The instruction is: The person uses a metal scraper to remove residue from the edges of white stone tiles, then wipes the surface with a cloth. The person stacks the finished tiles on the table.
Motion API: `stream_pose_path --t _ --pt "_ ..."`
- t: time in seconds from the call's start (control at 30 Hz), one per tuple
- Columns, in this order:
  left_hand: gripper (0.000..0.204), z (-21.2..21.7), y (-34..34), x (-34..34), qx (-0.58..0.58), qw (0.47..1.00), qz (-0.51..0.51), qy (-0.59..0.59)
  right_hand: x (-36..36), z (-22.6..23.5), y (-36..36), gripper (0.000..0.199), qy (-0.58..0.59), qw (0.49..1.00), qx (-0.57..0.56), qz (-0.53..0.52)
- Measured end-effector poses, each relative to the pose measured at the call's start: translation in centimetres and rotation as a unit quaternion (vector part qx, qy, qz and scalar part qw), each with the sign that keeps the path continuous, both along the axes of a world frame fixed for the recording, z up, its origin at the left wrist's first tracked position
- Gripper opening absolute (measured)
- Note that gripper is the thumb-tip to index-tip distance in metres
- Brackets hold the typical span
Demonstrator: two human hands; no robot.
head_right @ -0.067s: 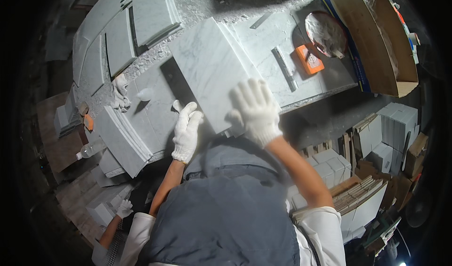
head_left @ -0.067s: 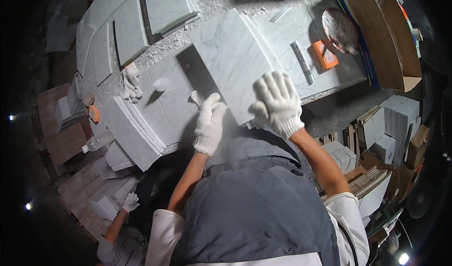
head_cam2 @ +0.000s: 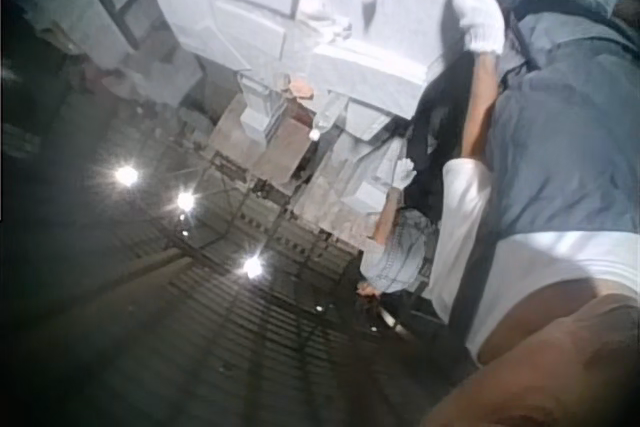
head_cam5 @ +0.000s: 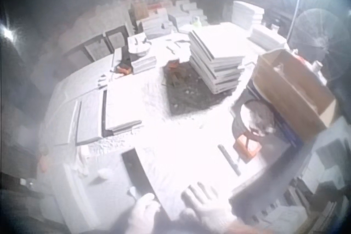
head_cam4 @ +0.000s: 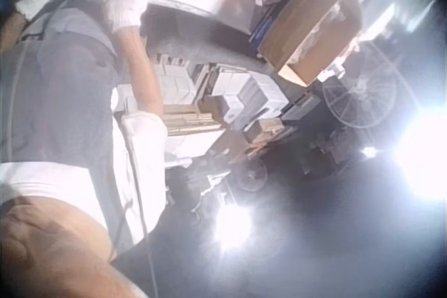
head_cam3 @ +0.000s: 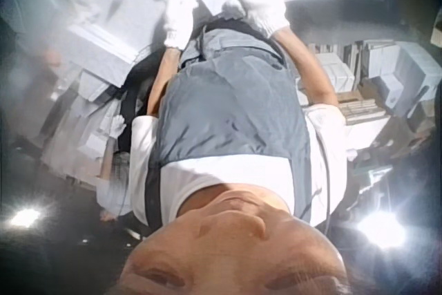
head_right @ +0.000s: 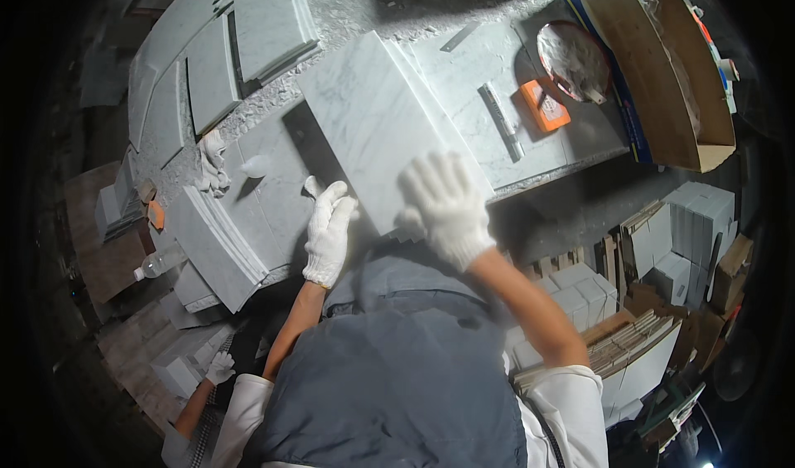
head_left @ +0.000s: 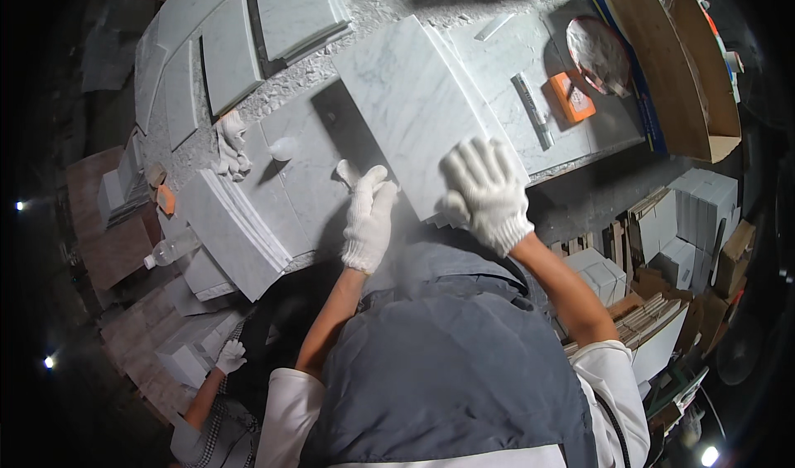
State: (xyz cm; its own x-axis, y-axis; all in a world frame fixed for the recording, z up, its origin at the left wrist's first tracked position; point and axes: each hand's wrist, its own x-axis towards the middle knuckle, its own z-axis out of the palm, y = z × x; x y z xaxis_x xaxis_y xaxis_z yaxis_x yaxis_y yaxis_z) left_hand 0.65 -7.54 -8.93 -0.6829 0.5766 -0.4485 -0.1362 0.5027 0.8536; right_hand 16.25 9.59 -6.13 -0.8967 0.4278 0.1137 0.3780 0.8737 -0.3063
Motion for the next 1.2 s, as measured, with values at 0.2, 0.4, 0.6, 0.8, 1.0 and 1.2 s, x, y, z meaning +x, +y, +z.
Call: stream_pose_path --t 0.2,0.4,0.6,0.8,1.0,1.2 --pt "0.052 0.8 1.2 0.6 -0.080 0.996 0.002 -0.024 3.5 0.8 -1.0 0.027 0.077 0.982 -0.134 0.113" --pt "0.032 1.4 3.4 0.1 -0.073 0.995 -0.019 -0.062 2.2 0.6 1.6 0.045 0.021 0.992 -0.090 -0.091" --pt "0.044 3.1 4.7 0.6 -0.026 0.985 0.093 -0.141 -0.3 1.5 0.6 0.029 0.080 0.991 -0.051 -0.097" --pt "0.053 3.7 5.3 -0.2 -0.022 0.983 0.095 -0.158 -1.3 1.5 0.3 0.048 0.076 0.973 -0.120 -0.183" --pt "0.041 2.0 4.1 -2.6 0.233 0.896 0.165 -0.340 -3.2 0.8 1.7 0.062 0.137 0.859 -0.421 -0.257" --pt "0.040 3.7 5.5 -7.4 0.083 0.992 0.042 -0.087 -8.2 -0.3 6.6 0.041 0.137 0.734 -0.622 -0.235"
